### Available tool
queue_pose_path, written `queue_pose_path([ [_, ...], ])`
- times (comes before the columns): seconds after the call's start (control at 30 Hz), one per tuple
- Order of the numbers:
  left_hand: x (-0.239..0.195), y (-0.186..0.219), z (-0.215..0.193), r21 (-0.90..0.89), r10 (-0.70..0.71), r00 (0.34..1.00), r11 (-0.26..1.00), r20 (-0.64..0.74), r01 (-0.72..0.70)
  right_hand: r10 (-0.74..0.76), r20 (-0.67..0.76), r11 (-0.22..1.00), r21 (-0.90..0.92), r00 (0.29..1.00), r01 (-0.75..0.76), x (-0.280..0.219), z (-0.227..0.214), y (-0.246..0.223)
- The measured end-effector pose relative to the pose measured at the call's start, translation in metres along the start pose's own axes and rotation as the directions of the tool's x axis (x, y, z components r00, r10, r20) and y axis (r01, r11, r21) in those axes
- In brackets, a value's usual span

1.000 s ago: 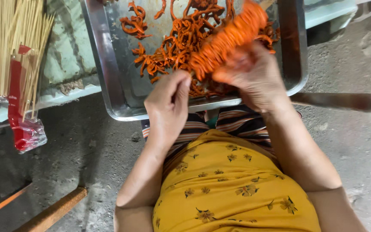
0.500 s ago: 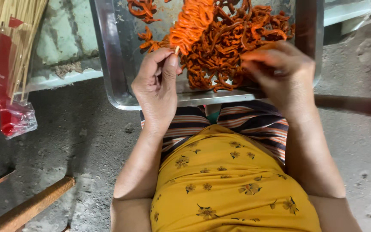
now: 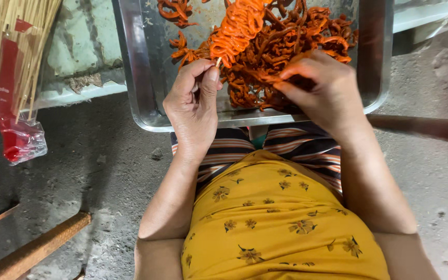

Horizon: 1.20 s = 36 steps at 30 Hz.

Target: The person skewers small pieces of orange-colored food onto a wooden stick. The person picks up pieces of the food from a metal tray and slides them one by one onto the skewer by hand.

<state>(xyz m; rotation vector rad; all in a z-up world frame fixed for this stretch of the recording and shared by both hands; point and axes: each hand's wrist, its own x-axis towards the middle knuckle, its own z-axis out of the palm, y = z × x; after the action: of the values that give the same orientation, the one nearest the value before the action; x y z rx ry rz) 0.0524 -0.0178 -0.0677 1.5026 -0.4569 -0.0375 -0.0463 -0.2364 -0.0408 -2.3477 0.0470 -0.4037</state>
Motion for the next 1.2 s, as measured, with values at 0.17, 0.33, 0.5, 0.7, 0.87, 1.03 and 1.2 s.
queue_pose_path([
  [0.17,0.0,0.001,0.001,0.011,0.005,1.0,1.0,-0.006,-0.005,0.37,0.078,0.719,0.607,0.926,-0.338,-0.007,-0.009,0.009],
  [0.33,0.0,0.0,0.0,0.01,-0.022,1.0,1.0,-0.003,0.022,0.406,0.07,0.525,0.798,0.911,-0.296,-0.007,-0.015,0.019],
  [0.5,0.0,-0.001,0.0,0.041,-0.012,1.0,0.999,0.001,0.012,0.435,0.023,0.363,0.91,0.9,-0.199,-0.017,-0.018,0.034],
  [0.7,0.002,0.003,-0.001,0.094,-0.011,1.0,0.995,-0.003,0.012,0.286,-0.086,0.565,0.82,0.954,-0.095,-0.022,-0.05,0.03],
  [0.87,0.002,0.004,0.0,0.041,-0.013,1.0,0.999,0.002,0.013,0.114,-0.238,0.943,0.331,0.965,-0.03,-0.026,-0.072,-0.008],
  [1.03,0.001,0.003,0.001,0.018,0.009,1.0,1.0,0.03,-0.009,-0.152,-0.37,0.988,-0.087,0.917,0.129,-0.026,-0.083,-0.012],
  [1.2,-0.001,0.01,0.003,0.143,0.013,0.997,0.989,0.076,-0.024,-0.32,-0.379,0.921,-0.34,0.868,0.191,-0.015,-0.098,-0.015],
])
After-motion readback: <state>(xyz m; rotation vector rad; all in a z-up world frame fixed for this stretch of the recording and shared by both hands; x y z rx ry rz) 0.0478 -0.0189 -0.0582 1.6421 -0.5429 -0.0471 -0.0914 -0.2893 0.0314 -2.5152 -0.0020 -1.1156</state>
